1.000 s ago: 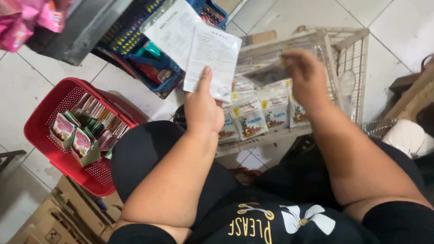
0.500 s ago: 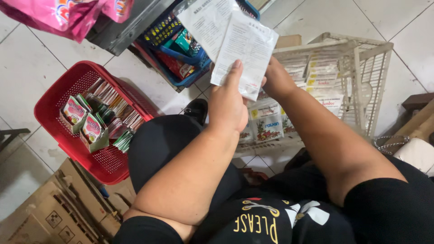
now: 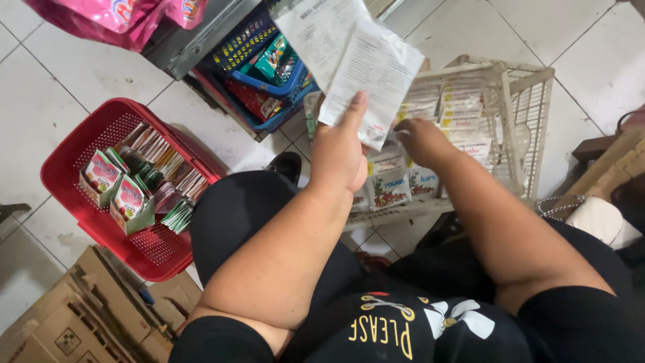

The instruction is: The person organizes various spice packets by sorting through them by hand and placing them into a white plastic basket while sitting on the floor.

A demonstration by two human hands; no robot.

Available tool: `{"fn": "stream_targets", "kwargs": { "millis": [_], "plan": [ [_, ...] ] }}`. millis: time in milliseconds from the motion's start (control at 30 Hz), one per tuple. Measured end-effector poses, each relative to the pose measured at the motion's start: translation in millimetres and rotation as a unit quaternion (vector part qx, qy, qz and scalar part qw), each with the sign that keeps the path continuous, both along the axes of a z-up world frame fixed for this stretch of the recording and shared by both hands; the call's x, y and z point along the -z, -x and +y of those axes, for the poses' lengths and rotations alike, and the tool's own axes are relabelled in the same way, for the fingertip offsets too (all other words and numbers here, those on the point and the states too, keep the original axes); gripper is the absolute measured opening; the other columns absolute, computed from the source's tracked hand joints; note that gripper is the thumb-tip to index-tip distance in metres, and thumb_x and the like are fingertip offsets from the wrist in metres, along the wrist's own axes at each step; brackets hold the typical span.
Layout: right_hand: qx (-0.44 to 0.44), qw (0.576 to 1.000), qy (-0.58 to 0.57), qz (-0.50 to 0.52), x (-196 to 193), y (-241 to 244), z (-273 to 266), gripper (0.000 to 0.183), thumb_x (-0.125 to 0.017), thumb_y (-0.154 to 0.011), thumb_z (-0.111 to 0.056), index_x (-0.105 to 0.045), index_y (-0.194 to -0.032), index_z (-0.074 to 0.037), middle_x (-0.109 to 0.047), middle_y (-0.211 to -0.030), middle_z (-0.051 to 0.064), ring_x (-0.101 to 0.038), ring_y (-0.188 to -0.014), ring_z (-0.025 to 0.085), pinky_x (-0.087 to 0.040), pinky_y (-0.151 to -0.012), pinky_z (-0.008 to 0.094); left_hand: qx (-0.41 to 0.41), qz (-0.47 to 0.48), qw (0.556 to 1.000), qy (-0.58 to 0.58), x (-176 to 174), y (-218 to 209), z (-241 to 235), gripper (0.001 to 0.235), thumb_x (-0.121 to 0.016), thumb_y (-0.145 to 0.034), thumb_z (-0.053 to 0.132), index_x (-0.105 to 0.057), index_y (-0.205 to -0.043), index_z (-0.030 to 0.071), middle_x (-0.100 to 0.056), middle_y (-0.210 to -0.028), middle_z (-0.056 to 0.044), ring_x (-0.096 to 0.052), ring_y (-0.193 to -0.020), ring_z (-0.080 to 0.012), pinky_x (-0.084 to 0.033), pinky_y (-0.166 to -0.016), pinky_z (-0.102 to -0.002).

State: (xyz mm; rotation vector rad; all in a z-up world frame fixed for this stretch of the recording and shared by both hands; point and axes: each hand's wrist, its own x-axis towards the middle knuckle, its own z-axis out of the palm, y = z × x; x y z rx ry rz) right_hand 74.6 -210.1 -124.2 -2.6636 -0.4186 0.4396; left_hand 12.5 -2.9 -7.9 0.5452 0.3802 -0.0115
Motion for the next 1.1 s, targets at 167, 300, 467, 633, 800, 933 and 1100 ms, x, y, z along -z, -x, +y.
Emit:
{"fn": "stream_targets", "kwargs": {
  "millis": [167, 300, 467, 633, 800, 933, 1100],
  "plan": [
    [0.109, 0.93, -0.342, -0.077, -99, 17, -16, 0.054, -0.067, -0.09, 0.0, -0.047, -0.139, -0.009, -0.052, -0.138, 0.015, -0.06, -0.121, 0.027, -0.055, -0.101, 0.033, 0.089, -0.037, 0.995, 0.0, 0, 5, -7, 0.049, -0.071, -0.095, 0.012, -0.056, -0.14, -0.003, -0.066, -0.135, -0.012, -0.065, -0.121, -0.0249, -0.055, -0.099, -0.038],
    [-0.051, 0.942, -0.186, -0.275, -163, 52, -34, 0.042, -0.075, -0.086, 0.009, -0.07, -0.125, -0.004, -0.054, -0.143, 0.018, -0.064, -0.119, 0.031, -0.055, -0.1, 0.037, 0.169, 0.012, 0.985, 0.025, 5, 10, -18, 0.05, -0.069, -0.094, 0.015, -0.055, -0.141, 0.001, -0.064, -0.136, -0.012, -0.064, -0.122, -0.0261, -0.056, -0.097, -0.042],
    [-0.046, 0.92, -0.261, -0.289, -178, 70, -34, 0.026, -0.07, -0.092, 0.013, -0.069, -0.113, -0.003, -0.06, -0.137, 0.017, -0.067, -0.116, 0.028, -0.056, -0.099, 0.034, 0.153, 0.059, 0.985, 0.061, 11, 9, -27, 0.046, -0.061, -0.099, 0.02, -0.052, -0.142, 0.007, -0.063, -0.135, -0.012, -0.064, -0.12, -0.0264, -0.056, -0.096, -0.042],
    [0.011, 0.896, -0.362, -0.256, -170, 76, -49, 0.014, -0.058, -0.101, 0.011, -0.057, -0.109, 0.0, -0.066, -0.123, 0.014, -0.067, -0.117, 0.024, -0.055, -0.102, 0.032, 0.054, 0.049, 0.997, -0.021, 25, 6, -25, 0.038, -0.059, -0.098, 0.013, -0.049, -0.135, 0.011, -0.065, -0.125, -0.011, -0.067, -0.108, -0.0277, -0.059, -0.086, -0.042],
    [0.133, 0.832, -0.513, -0.166, -159, 46, -45, 0.013, -0.06, -0.111, 0.003, -0.056, -0.12, -0.005, -0.066, -0.112, 0.006, -0.067, -0.102, 0.013, -0.057, -0.093, 0.027, -0.062, -0.012, 0.993, -0.097, 30, -4, -11, 0.035, -0.059, -0.102, 0.011, -0.049, -0.136, 0.008, -0.063, -0.128, -0.011, -0.063, -0.109, -0.0201, -0.059, -0.082, -0.034],
    [0.036, 0.944, -0.23, -0.234, -132, 12, -22, 0.013, -0.074, -0.103, 0.0, -0.063, -0.111, 0.0, -0.069, -0.103, 0.014, -0.07, -0.093, 0.023, -0.056, -0.083, 0.035, -0.094, 0.013, 0.99, -0.105, 32, -7, -3, 0.041, -0.059, -0.1, 0.011, -0.047, -0.139, 0.013, -0.061, -0.13, -0.007, -0.062, -0.111, -0.0165, -0.057, -0.08, -0.031],
    [-0.094, 0.959, -0.132, -0.233, -74, -23, 28, 0.017, -0.071, -0.091, -0.005, -0.068, -0.107, 0.0, -0.069, -0.101, 0.02, -0.068, -0.09, 0.041, -0.055, -0.077, 0.047, -0.095, 0.022, 0.991, -0.094, 27, -11, 3, 0.044, -0.06, -0.099, 0.011, -0.047, -0.141, 0.014, -0.062, -0.13, -0.007, -0.061, -0.111, -0.0146, -0.057, -0.081, -0.03]
  ]
}}
